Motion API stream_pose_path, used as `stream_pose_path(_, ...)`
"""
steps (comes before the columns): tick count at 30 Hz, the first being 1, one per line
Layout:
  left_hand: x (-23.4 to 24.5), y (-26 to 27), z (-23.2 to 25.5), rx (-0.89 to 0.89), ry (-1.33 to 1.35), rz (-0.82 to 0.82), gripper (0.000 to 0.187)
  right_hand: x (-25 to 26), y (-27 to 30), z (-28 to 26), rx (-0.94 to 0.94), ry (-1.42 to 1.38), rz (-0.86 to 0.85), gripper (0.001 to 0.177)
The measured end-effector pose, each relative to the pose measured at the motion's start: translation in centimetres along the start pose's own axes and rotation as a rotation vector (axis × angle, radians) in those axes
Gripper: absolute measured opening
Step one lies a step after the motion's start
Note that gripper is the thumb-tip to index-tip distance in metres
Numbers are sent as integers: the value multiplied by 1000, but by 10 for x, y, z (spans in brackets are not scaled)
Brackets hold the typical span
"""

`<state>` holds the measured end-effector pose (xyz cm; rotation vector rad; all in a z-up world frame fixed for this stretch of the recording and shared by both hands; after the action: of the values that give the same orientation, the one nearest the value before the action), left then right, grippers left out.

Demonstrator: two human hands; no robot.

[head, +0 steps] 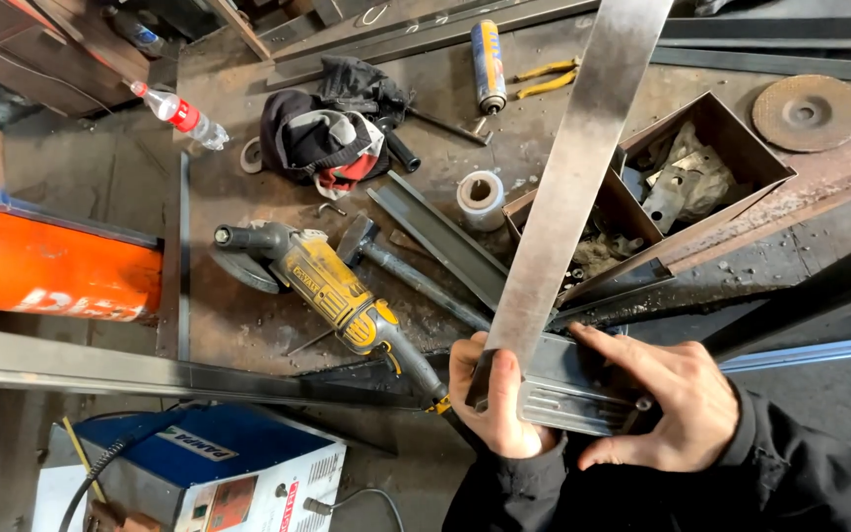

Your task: Measuring and marking metal pieces with a try square and pen in a workshop.

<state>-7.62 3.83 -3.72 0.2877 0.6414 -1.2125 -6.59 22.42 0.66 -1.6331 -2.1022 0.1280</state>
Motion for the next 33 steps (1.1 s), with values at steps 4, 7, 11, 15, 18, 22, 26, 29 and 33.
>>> stream_pose_path(4,2,1,-5,14,43,5,16,0,4,-7,98,84,77,111)
stream_pose_path(7,3,2,-12,81,103,-25,15,3,-3,-15,54,61,113,97)
stream_pose_path(11,-16,3,-7,186,174,-109,22,5,-4,-8,-23,86,113,98)
stream_pose_path(15,-17,2,-7,187,110,-111,26,9,-5,-8,12,106,126,95)
stream_pose_path(18,-17,2,-6,183,138,-108,22,8,-8,-14,70,127,121,96)
stream_pose_path(22,-12,1,0,155,108,-67,29,6,-13,-21,155,123,116,94)
stream_pose_path(26,-6,2,1,169,78,-39,39,5,-16,-20,171,140,131,94)
stream_pose_path(29,10,5,-5,232,28,70,49,4,-18,-22,175,133,140,96)
stream_pose_path(33,24,4,-8,189,30,120,36,1,-18,-30,270,156,169,93)
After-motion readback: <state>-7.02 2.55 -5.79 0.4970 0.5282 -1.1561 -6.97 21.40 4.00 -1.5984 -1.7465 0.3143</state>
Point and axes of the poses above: each hand's wrist, its own y-axis away from the middle knuckle, its own x-axis out of the back of the hand, z = x × y, the point moved 9 cm from there along -y, towards the middle knuckle, and after that the axes turned 8 degrees about -y, right-handed, at the moved point
